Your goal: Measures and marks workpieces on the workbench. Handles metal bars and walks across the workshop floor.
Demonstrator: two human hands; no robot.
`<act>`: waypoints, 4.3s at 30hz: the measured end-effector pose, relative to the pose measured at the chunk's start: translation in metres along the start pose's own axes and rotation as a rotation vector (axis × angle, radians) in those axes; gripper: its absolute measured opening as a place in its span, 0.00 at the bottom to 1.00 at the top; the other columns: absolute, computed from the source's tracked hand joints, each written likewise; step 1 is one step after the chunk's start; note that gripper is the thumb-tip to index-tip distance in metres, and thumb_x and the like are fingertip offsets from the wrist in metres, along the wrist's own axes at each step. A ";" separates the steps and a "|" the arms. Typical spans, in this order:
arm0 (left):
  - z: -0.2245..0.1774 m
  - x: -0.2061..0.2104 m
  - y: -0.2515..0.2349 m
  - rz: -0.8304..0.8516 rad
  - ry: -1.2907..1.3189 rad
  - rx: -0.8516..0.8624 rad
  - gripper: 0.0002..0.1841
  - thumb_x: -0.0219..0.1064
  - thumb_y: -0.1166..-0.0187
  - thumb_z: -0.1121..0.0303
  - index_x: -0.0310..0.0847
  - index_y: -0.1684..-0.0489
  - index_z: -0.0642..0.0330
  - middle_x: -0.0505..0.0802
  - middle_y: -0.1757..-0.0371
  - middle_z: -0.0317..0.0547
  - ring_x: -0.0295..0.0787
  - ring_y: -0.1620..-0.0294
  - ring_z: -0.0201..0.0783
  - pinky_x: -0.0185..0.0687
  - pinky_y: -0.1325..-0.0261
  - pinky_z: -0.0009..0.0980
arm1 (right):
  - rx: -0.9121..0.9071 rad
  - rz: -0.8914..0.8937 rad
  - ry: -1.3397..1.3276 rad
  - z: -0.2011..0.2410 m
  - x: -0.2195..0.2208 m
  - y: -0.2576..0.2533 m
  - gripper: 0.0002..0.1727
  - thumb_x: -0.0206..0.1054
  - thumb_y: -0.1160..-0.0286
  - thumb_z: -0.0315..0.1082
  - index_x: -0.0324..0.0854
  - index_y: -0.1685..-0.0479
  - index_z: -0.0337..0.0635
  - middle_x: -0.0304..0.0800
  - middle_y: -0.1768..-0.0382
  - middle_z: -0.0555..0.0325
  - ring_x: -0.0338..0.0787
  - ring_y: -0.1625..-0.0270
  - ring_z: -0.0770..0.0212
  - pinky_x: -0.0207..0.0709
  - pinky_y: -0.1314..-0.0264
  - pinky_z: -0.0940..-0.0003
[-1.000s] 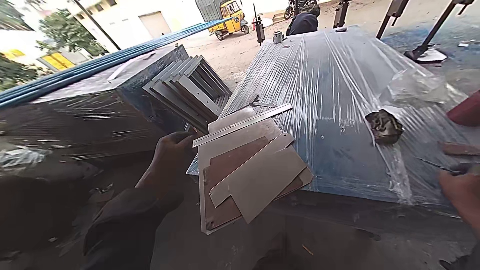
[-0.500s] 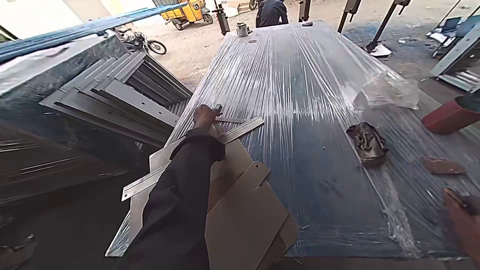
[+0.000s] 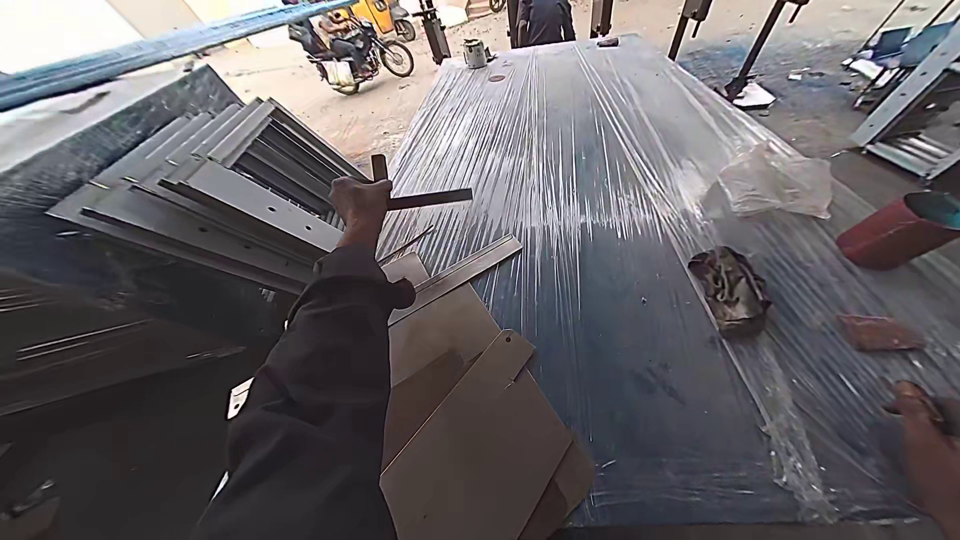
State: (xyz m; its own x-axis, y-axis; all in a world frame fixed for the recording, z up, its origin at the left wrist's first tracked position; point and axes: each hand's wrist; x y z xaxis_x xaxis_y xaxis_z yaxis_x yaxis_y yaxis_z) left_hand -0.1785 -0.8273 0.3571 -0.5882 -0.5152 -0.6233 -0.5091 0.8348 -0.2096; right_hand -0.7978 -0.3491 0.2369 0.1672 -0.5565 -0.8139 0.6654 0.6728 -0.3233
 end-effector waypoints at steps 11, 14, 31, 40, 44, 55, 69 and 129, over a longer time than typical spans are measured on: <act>-0.103 -0.013 0.178 0.506 1.243 -0.233 0.14 0.68 0.20 0.76 0.74 0.42 0.67 0.90 0.57 0.55 0.91 0.60 0.45 0.92 0.54 0.41 | -0.226 0.038 -0.011 0.007 -0.001 0.014 0.37 0.45 0.08 0.58 0.85 0.56 0.29 0.89 0.64 0.28 0.91 0.59 0.26 0.77 0.58 0.24; -0.125 0.014 0.269 0.640 1.152 -0.210 0.10 0.68 0.21 0.76 0.77 0.48 0.68 0.91 0.58 0.54 0.92 0.59 0.43 0.91 0.51 0.40 | -0.305 0.038 -0.277 0.001 -0.006 0.014 0.31 0.50 0.09 0.51 0.87 0.61 0.30 0.88 0.71 0.40 0.88 0.68 0.45 0.79 0.63 0.42; -0.240 0.114 0.773 1.540 0.926 -0.169 0.20 0.73 0.32 0.87 0.73 0.43 0.73 0.93 0.57 0.62 0.96 0.60 0.52 0.96 0.54 0.49 | 0.306 0.108 -1.214 -0.162 -0.170 0.039 0.16 0.60 0.10 0.41 0.89 0.56 0.41 0.77 0.79 0.71 0.67 0.83 0.78 0.64 0.79 0.81; -0.297 0.235 0.898 1.945 0.384 0.962 0.49 0.87 0.46 0.66 0.68 0.15 0.59 0.78 0.18 0.50 0.80 0.22 0.44 0.86 0.30 0.44 | 0.535 -0.245 -0.592 -0.298 -0.240 0.071 0.23 0.54 0.08 0.48 0.87 0.65 0.45 0.75 0.80 0.73 0.71 0.78 0.81 0.66 0.71 0.80; -0.355 0.264 1.002 1.773 0.298 1.899 0.32 0.85 0.39 0.53 0.86 0.31 0.48 0.88 0.28 0.48 0.80 0.22 0.52 0.63 0.16 0.67 | 0.672 -0.333 -0.588 -0.360 -0.271 0.043 0.23 0.54 0.08 0.48 0.83 0.71 0.46 0.74 0.82 0.71 0.72 0.80 0.76 0.67 0.74 0.75; -0.447 0.301 1.207 1.597 0.356 2.738 0.14 0.58 0.18 0.65 0.85 0.70 0.62 0.91 0.72 0.55 0.93 0.64 0.57 0.83 0.57 0.56 | 0.998 -0.892 -0.649 -0.493 -0.372 0.072 0.17 0.58 0.08 0.43 0.87 0.55 0.41 0.84 0.78 0.69 0.71 0.83 0.76 0.60 0.82 0.81; -0.471 0.329 1.503 1.527 0.207 2.819 0.12 0.67 0.29 0.58 0.92 0.72 0.55 0.94 0.74 0.49 0.96 0.66 0.53 0.85 0.64 0.57 | 1.190 -1.094 -0.893 -0.719 -0.443 0.167 0.30 0.46 0.04 0.51 0.88 0.43 0.37 0.94 0.69 0.57 0.93 0.68 0.65 0.89 0.57 0.67; 0.067 -0.335 2.532 2.330 -1.339 2.033 0.22 0.69 0.20 0.52 0.87 0.38 0.59 0.96 0.50 0.54 0.94 0.48 0.49 0.86 0.36 0.53 | 1.732 -1.665 -1.092 -1.156 -1.126 1.315 0.12 0.62 0.12 0.35 0.83 0.61 0.38 0.83 0.81 0.63 0.59 0.91 0.76 0.51 0.89 0.80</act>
State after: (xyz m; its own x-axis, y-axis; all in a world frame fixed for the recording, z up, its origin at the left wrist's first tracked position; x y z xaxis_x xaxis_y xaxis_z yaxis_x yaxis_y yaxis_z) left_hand -1.2282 1.4718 -0.0147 0.9319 -0.2511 -0.2617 0.0976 -0.5214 0.8477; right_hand -0.9521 1.7254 0.1702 -0.9728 -0.2280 0.0398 0.1829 -0.6519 0.7360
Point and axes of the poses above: each hand's wrist, its own y-axis away from the middle knuckle, its own x-axis out of the palm, z = x × y
